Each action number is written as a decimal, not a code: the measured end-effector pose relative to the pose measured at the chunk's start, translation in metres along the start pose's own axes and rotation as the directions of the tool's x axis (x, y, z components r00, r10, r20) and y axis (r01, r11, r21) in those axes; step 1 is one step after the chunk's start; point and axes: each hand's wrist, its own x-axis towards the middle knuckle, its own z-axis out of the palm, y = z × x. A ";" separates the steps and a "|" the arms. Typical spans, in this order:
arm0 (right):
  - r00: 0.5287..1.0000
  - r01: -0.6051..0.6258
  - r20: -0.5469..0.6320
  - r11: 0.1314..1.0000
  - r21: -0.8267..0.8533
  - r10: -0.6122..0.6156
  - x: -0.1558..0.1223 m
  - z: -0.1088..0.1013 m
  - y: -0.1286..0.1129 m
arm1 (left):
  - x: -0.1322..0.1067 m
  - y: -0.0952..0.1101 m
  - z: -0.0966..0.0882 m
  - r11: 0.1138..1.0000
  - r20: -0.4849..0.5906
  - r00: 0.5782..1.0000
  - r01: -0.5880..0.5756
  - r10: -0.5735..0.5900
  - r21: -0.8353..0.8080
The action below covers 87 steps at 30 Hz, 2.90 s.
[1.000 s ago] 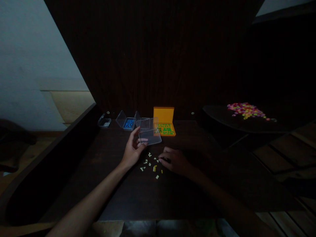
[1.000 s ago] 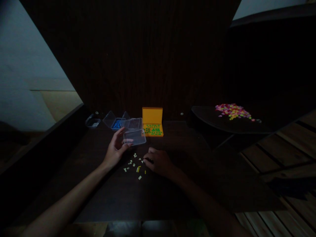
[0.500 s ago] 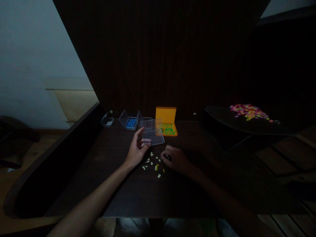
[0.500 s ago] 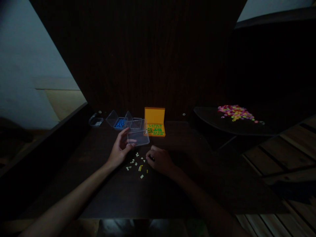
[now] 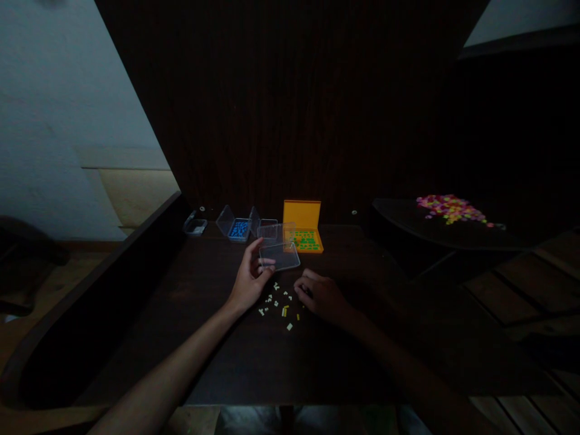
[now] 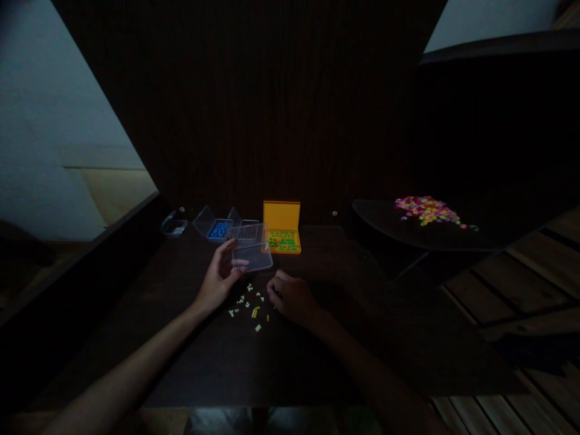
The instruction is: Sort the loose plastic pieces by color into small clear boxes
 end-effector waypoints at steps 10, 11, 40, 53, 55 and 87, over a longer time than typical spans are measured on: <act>0.957 0.003 -0.285 0.981 0.192 0.053 0.001 -0.021 -0.011 | -0.005 0.000 0.003 1.000 0.038 0.999 0.004 -0.004 0.003; 0.945 -0.017 -0.316 0.979 0.204 0.082 0.002 -0.022 -0.012 | -0.007 0.000 0.004 1.000 0.051 0.999 0.008 -0.009 0.012; 0.926 -0.103 -0.354 0.990 0.100 0.132 0.004 -0.013 0.005 | -0.028 -0.004 0.023 0.999 0.243 0.970 0.026 -0.031 0.026; 0.899 -0.021 -0.435 0.996 0.088 0.057 0.000 -0.023 -0.004 | -0.022 0.003 0.019 0.993 0.174 0.978 0.118 -0.114 -0.014; 0.897 0.008 -0.442 0.998 0.063 0.021 0.000 -0.022 -0.004 | -0.018 0.001 0.015 0.993 0.151 0.982 0.116 -0.114 -0.001; 0.992 0.095 -0.103 0.972 0.213 -0.074 -0.004 -0.003 -0.003 | 0.002 -0.008 0.003 0.985 -0.055 0.986 0.154 -0.159 -0.082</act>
